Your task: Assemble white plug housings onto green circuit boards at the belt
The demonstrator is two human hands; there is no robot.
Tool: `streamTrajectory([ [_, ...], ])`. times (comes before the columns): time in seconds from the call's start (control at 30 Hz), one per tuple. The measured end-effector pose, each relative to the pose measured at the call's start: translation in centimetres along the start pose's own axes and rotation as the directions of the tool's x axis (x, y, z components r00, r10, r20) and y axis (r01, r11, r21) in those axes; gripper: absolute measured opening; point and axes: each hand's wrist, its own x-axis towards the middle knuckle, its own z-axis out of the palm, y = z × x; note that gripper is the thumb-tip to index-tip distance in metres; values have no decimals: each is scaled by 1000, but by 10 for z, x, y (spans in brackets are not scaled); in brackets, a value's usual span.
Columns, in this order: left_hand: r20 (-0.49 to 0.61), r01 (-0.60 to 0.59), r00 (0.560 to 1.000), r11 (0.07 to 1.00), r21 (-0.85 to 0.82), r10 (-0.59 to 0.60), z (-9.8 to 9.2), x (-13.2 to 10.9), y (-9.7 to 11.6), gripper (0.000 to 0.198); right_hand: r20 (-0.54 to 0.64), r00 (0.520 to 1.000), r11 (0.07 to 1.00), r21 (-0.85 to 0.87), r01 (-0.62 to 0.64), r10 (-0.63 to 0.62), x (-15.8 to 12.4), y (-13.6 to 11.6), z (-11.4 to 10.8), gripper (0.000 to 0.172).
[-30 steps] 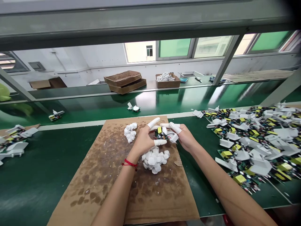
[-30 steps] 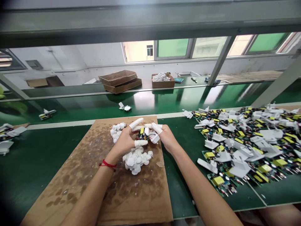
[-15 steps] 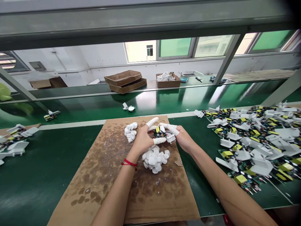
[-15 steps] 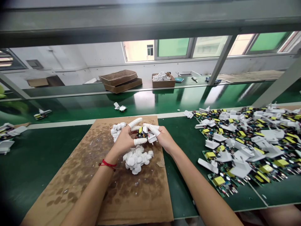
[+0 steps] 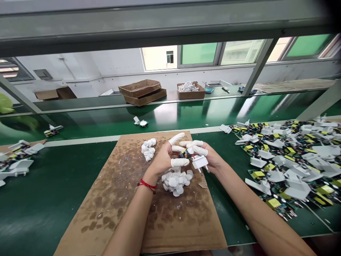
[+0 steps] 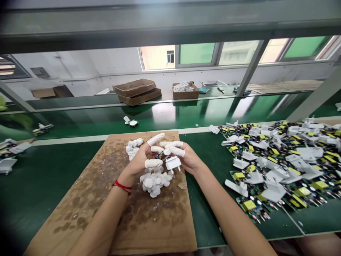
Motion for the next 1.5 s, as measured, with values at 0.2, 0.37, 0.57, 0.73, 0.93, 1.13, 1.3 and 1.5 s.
streamTrajectory([
  [0.2,20,-5,1000,1000,10,5,-3,1,-1,98,-7,1000,1000,6,-13,13,-2,-1,2,27],
  [0.37,19,-16,1000,999,35,15,-1,1,0,95,-31,999,1000,-13,6,-6,-3,-3,4,24],
  [0.57,-37,-33,999,996,-86,30,0,1,0,95,-21,999,999,-3,40,-40,-2,-4,10,32],
  [0.73,-20,-38,999,997,-70,37,-3,1,0,83,53,997,997,60,50,-53,-6,-5,13,59],
  [0.93,-72,44,996,999,-10,-44,-1,1,0,84,110,994,985,-167,48,-30,-6,3,9,48],
  [1.13,-96,71,993,997,3,-70,1,2,0,69,-174,967,979,-106,172,-188,4,2,17,41],
  [1.3,-177,71,982,997,2,-69,-2,0,4,70,-622,668,895,-131,426,-409,17,5,-24,27],
  [1.5,-218,45,975,999,23,-39,-6,0,6,61,-780,518,895,-117,431,-351,19,10,-75,12],
])
